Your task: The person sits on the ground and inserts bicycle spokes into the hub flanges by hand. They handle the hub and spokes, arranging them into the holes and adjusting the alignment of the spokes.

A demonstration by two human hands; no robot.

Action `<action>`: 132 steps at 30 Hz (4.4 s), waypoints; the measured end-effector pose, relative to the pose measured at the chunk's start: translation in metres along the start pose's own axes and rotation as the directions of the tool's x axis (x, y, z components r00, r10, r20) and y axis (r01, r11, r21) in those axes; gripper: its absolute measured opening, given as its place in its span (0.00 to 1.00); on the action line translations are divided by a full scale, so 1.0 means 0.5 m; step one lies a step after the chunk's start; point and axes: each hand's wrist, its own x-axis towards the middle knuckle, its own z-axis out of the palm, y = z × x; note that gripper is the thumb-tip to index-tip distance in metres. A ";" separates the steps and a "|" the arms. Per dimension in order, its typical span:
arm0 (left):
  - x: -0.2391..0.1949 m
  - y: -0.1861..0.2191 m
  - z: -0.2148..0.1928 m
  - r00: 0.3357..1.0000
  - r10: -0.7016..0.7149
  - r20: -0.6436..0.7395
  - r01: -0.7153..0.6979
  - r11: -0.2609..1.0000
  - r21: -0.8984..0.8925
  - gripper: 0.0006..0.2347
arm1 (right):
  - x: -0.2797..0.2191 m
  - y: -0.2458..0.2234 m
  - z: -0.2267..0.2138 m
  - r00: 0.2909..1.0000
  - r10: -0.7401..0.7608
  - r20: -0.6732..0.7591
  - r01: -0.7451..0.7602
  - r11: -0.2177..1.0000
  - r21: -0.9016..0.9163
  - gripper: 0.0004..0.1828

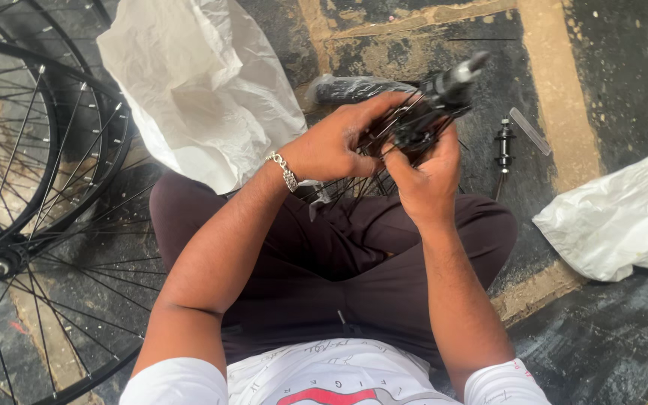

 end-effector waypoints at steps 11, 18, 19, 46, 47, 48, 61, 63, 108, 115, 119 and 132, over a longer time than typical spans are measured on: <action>0.001 -0.038 0.041 0.930 0.339 -0.140 -0.296 0.920 0.256 0.43 | -0.001 -0.011 -0.016 0.995 -0.029 0.100 0.048 0.979 -0.196 0.24; -0.006 -0.019 0.050 0.945 0.259 -0.201 -0.208 0.948 0.240 0.44 | 0.004 -0.004 -0.009 0.997 0.009 0.072 0.002 0.988 -0.152 0.23; -0.005 -0.019 0.048 0.935 0.292 -0.203 -0.242 0.940 0.241 0.44 | 0.004 -0.005 -0.008 0.998 0.008 0.061 0.004 0.982 -0.191 0.22; -0.009 0.009 0.021 0.937 0.196 -0.290 -0.291 0.897 -0.332 0.38 | 0.015 0.062 -0.002 0.982 -0.071 0.174 0.066 0.997 0.031 0.25; -0.012 0.012 0.020 0.938 0.191 -0.290 -0.282 0.907 -0.314 0.38 | 0.015 0.063 0.001 0.982 -0.080 0.170 0.077 0.997 0.025 0.24; -0.013 0.014 0.020 0.935 0.191 -0.300 -0.278 0.918 -0.283 0.37 | 0.015 0.066 0.004 0.982 -0.090 0.165 0.088 0.996 0.019 0.23; -0.013 0.066 0.062 0.912 0.234 -0.335 -0.153 0.956 0.252 0.38 | -0.007 0.071 0.007 0.965 -0.253 0.067 0.261 0.943 -0.208 0.22; -0.009 0.088 0.079 0.907 0.272 -0.321 -0.174 0.937 0.302 0.39 | -0.017 0.045 0.006 0.940 -0.340 -0.003 0.332 0.919 -0.214 0.25; 0.125 0.294 0.185 0.954 -0.284 -0.098 0.256 0.596 0.761 0.39 | -0.067 0.097 -0.031 0.901 -0.262 -0.347 0.239 0.965 -0.108 0.43; 0.114 0.321 0.212 0.890 -0.442 -0.112 0.358 0.525 0.772 0.37 | -0.073 0.111 -0.027 0.864 -0.237 -0.443 0.242 0.969 -0.047 0.45; 0.117 0.334 0.217 0.905 -0.411 -0.111 0.314 0.467 0.827 0.38 | -0.073 0.112 -0.014 0.859 -0.308 -0.410 0.330 0.944 -0.018 0.36; 0.066 0.271 0.137 0.799 -0.584 -0.144 0.600 0.762 0.244 0.33 | -0.049 -0.012 -0.217 0.989 -0.144 -0.037 0.093 0.792 -0.603 0.12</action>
